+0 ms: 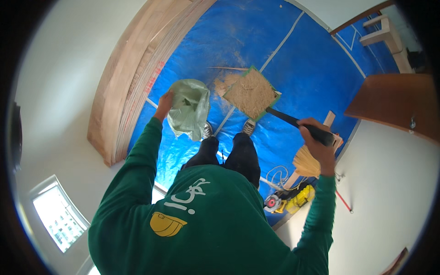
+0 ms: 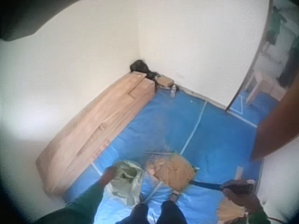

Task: The person sweeps sawdust and debris from a blue protective tarp using a broom and dustpan, then transfers the collected material into a cloth bag. The person also sweeps the balcony floor and returns to the room to continue cleaning.

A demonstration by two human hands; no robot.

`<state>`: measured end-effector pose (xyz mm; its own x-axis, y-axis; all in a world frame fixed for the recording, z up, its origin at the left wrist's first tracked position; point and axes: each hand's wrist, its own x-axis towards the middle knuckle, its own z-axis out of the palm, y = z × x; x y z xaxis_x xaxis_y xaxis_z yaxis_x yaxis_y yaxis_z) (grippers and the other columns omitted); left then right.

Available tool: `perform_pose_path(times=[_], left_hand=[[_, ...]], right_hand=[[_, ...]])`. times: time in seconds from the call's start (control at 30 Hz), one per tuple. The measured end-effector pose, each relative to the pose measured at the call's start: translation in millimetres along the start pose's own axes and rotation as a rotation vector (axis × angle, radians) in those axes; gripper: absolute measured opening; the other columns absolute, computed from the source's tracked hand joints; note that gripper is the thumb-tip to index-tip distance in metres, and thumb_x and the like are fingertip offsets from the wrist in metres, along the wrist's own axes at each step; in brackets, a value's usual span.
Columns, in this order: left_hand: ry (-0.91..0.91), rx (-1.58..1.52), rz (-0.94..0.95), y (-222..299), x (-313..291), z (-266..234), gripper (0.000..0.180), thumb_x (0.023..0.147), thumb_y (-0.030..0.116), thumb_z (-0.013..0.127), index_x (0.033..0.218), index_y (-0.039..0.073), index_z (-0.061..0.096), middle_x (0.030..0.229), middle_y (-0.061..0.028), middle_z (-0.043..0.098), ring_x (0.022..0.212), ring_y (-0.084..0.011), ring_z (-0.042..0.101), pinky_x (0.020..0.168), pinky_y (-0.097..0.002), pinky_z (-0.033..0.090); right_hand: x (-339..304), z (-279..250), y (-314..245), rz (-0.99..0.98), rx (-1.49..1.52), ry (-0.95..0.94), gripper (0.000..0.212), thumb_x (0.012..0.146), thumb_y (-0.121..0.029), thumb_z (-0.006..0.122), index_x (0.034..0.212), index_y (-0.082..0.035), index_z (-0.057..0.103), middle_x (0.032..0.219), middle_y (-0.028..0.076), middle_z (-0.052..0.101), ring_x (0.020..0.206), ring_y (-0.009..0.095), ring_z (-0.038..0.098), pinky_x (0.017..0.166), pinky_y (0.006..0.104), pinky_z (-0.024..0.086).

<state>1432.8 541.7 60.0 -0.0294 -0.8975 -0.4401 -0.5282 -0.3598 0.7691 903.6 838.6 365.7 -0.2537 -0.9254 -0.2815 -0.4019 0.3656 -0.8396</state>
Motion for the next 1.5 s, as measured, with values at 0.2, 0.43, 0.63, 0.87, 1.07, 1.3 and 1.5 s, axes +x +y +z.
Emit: perform_pose_path(times=[0.2, 0.43, 0.63, 0.87, 1.07, 1.3, 1.5], left_hand=[[-0.119, -0.227, -0.011, 15.8, 11.6, 42.6, 0.051, 0.106, 0.042, 0.057, 0.120, -0.004, 0.072, 0.101, -0.0115, 0.074, 0.091, -0.0192, 0.067, 0.081, -0.0377, 0.052], [-0.286, -0.168, 0.079, 24.1, 11.6, 80.8, 0.053, 0.105, 0.045, 0.057, 0.123, -0.002, 0.071, 0.103, -0.0151, 0.074, 0.093, -0.0257, 0.068, 0.084, -0.0409, 0.052], [-0.464, 0.098, 0.126, 27.0, -29.3, 76.9, 0.059, 0.103, 0.051, 0.059, 0.133, 0.000, 0.067, 0.115, -0.0215, 0.073, 0.103, -0.0334, 0.069, 0.094, -0.0447, 0.051], [-0.648, 0.151, 0.055, -11.3, -98.6, 23.4, 0.058, 0.102, 0.051, 0.063, 0.139, 0.006, 0.066, 0.122, -0.0180, 0.073, 0.111, -0.0293, 0.068, 0.099, -0.0425, 0.050], [-0.472, -0.017, 0.034, -64.6, -152.6, -15.1, 0.059, 0.094, 0.035, 0.077, 0.141, 0.002, 0.063, 0.112, -0.0179, 0.075, 0.107, -0.0234, 0.069, 0.095, -0.0402, 0.052], [-0.488, -0.398, -0.117, -45.1, -165.4, 12.1, 0.048, 0.103, 0.031, 0.064, 0.139, -0.002, 0.062, 0.122, -0.0101, 0.069, 0.110, -0.0162, 0.063, 0.098, -0.0341, 0.050], [-0.421, -0.509, 0.168, 55.5, -129.7, 21.3, 0.049, 0.106, 0.029, 0.059, 0.145, 0.000, 0.059, 0.130, -0.0093, 0.067, 0.120, -0.0170, 0.058, 0.107, -0.0336, 0.044]], right_hand=[[-52.2, -60.1, -125.6, 0.049, -0.019, -0.043, 0.018, 0.097, -0.015, 0.069, 0.109, -0.002, 0.074, 0.085, 0.005, 0.068, 0.063, 0.006, 0.058, 0.057, 0.0224, 0.048], [-44.5, -33.8, -172.4, 0.053, -0.071, -0.184, 0.018, 0.095, -0.015, 0.070, 0.106, -0.002, 0.075, 0.087, 0.007, 0.070, 0.065, 0.008, 0.059, 0.060, 0.0241, 0.049], [22.4, 26.8, -177.7, -0.146, -0.227, -0.419, 0.017, 0.095, -0.016, 0.071, 0.105, -0.003, 0.076, 0.084, 0.003, 0.070, 0.071, 0.006, 0.060, 0.062, 0.0246, 0.048], [84.5, 66.1, -171.6, 0.075, -0.142, -0.362, 0.019, 0.099, -0.019, 0.065, 0.104, -0.005, 0.077, 0.069, 0.003, 0.064, 0.054, 0.006, 0.056, 0.048, 0.0226, 0.046], [99.0, 101.4, -167.0, 0.107, -0.151, -0.314, 0.023, 0.101, -0.023, 0.063, 0.103, -0.004, 0.076, 0.066, 0.004, 0.062, 0.047, 0.006, 0.053, 0.043, 0.0218, 0.042], [92.5, 135.4, -175.9, -0.192, -0.374, -0.327, 0.019, 0.098, -0.024, 0.066, 0.097, -0.007, 0.074, 0.073, 0.007, 0.065, 0.062, 0.015, 0.063, 0.054, 0.0309, 0.049], [101.3, 203.2, -261.7, -0.739, -0.597, -0.445, 0.028, 0.090, -0.030, 0.072, 0.090, -0.003, 0.063, 0.075, 0.019, 0.065, 0.074, 0.040, 0.064, 0.068, 0.0481, 0.051]])
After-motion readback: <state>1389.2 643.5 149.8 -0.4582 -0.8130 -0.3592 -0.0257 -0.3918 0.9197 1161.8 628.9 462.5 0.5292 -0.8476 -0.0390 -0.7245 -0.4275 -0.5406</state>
